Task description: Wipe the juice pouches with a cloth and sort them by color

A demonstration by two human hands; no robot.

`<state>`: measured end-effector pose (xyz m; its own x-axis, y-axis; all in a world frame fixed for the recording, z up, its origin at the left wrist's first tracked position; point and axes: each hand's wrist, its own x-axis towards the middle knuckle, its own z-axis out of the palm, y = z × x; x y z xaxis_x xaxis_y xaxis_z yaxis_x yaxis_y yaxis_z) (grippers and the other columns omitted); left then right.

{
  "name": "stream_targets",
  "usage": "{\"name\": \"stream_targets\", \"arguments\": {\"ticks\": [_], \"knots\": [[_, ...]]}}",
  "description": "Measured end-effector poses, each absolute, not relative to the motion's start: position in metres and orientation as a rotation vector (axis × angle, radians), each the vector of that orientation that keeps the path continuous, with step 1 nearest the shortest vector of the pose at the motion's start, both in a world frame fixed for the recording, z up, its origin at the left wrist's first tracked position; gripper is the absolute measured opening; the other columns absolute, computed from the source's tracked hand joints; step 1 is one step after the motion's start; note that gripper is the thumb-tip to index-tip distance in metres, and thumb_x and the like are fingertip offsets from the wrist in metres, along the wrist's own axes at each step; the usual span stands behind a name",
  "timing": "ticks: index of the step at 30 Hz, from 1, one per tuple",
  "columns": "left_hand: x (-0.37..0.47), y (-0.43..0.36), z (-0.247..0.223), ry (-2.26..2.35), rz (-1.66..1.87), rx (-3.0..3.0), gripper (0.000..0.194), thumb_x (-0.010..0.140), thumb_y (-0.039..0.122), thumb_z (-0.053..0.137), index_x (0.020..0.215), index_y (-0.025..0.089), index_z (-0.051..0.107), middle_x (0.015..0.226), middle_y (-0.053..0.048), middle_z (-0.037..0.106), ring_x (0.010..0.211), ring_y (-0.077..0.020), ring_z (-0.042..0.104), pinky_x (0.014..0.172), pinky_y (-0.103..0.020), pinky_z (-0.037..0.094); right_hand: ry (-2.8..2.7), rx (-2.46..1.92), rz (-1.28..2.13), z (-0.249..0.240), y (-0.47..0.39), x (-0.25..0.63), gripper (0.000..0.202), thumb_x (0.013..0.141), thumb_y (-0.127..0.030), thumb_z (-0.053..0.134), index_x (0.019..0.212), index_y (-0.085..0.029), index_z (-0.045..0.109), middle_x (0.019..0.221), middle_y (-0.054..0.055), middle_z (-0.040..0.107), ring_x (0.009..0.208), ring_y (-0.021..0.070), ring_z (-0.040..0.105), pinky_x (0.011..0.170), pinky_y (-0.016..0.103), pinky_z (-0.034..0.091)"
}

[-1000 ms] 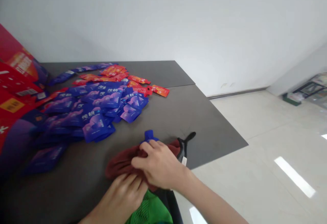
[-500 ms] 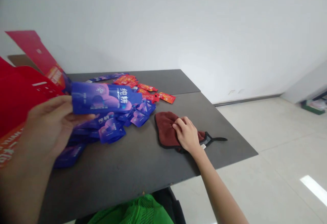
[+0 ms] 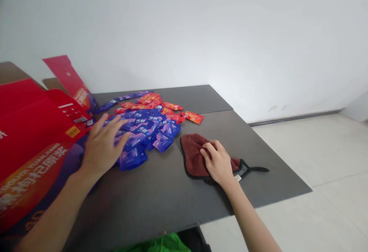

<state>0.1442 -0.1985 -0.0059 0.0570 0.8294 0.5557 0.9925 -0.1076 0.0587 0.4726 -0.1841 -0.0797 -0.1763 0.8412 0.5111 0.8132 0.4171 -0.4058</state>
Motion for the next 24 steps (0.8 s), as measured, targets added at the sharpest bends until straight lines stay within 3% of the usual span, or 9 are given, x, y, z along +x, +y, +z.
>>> {"name": "stream_targets", "arguments": {"ticks": [2, 7, 13, 15, 18, 20, 24], "knots": [[0.147, -0.168, -0.02, -1.808, -0.531, -2.209, 0.055, 0.091, 0.046, 0.037, 0.139, 0.019, 0.037, 0.151, -0.009, 0.026, 0.142, -0.0274, 0.008, 0.113, -0.05, 0.013, -1.979, -1.392, 0.062, -0.08, -0.185, 0.473, 0.019, 0.093, -0.036, 0.042, 0.09, -0.023, 0.056, 0.096, 0.005, 0.055, 0.086, 0.019, 0.056, 0.079, 0.033, 0.044], [0.142, -0.119, -0.068, -1.981, -0.393, -2.321, 0.06, 0.092, 0.049, 0.027, 0.142, 0.017, 0.031, 0.149, -0.016, 0.028, 0.139, -0.0334, 0.018, 0.106, -0.057, 0.025, -1.982, -1.404, 0.082, -0.082, -0.187, 0.475, 0.019, 0.093, -0.036, 0.043, 0.091, -0.023, 0.056, 0.098, 0.005, 0.055, 0.087, 0.0188, 0.056, 0.079, 0.033, 0.046], [0.141, -0.12, -0.062, -1.968, -0.485, -2.278, 0.061, 0.094, 0.048, 0.024, 0.145, 0.015, 0.022, 0.152, -0.013, 0.021, 0.141, -0.0285, 0.01, 0.111, -0.053, 0.015, -1.985, -1.374, 0.034, -0.085, -0.19, 0.476, 0.018, 0.092, -0.035, 0.044, 0.094, -0.024, 0.057, 0.1, 0.006, 0.056, 0.089, 0.02, 0.056, 0.079, 0.035, 0.047], [0.135, -0.109, -0.042, -1.973, -0.518, -2.246, 0.055, 0.095, 0.045, 0.022, 0.141, 0.017, 0.034, 0.151, -0.011, 0.027, 0.14, -0.0247, 0.02, 0.111, -0.045, 0.021, -1.968, -1.354, -0.006, -0.086, -0.191, 0.477, 0.017, 0.092, -0.035, 0.045, 0.095, -0.024, 0.058, 0.1, 0.007, 0.056, 0.089, 0.0203, 0.057, 0.077, 0.036, 0.048], [0.11, -0.07, -0.008, -2.076, -0.496, -2.167, 0.047, 0.097, 0.04, 0.022, 0.121, 0.019, 0.056, 0.134, -0.009, 0.051, 0.125, -0.0218, 0.045, 0.103, -0.039, 0.036, -1.932, -1.325, -0.073, -0.088, -0.192, 0.479, 0.016, 0.091, -0.034, 0.046, 0.096, -0.025, 0.058, 0.101, 0.007, 0.056, 0.089, 0.0209, 0.059, 0.075, 0.035, 0.05], [0.083, -0.039, 0.009, -2.197, -0.436, -2.074, 0.038, 0.094, 0.04, 0.036, 0.111, 0.015, 0.06, 0.117, -0.01, 0.061, 0.11, -0.0236, 0.056, 0.093, -0.045, 0.044, -1.915, -1.323, -0.11, -0.088, -0.193, 0.482, 0.016, 0.09, -0.034, 0.047, 0.096, -0.026, 0.058, 0.101, 0.007, 0.057, 0.088, 0.0211, 0.06, 0.074, 0.035, 0.05], [0.032, 0.011, 0.023, -2.284, -0.381, -2.018, 0.033, 0.088, 0.036, 0.054, 0.109, 0.011, 0.057, 0.109, -0.007, 0.059, 0.094, -0.0199, 0.06, 0.083, -0.04, 0.05, -1.878, -1.35, -0.201, -0.085, -0.191, 0.492, 0.019, 0.09, -0.037, 0.045, 0.094, -0.026, 0.059, 0.1, 0.007, 0.058, 0.084, 0.02, 0.062, 0.069, 0.033, 0.051]]}}
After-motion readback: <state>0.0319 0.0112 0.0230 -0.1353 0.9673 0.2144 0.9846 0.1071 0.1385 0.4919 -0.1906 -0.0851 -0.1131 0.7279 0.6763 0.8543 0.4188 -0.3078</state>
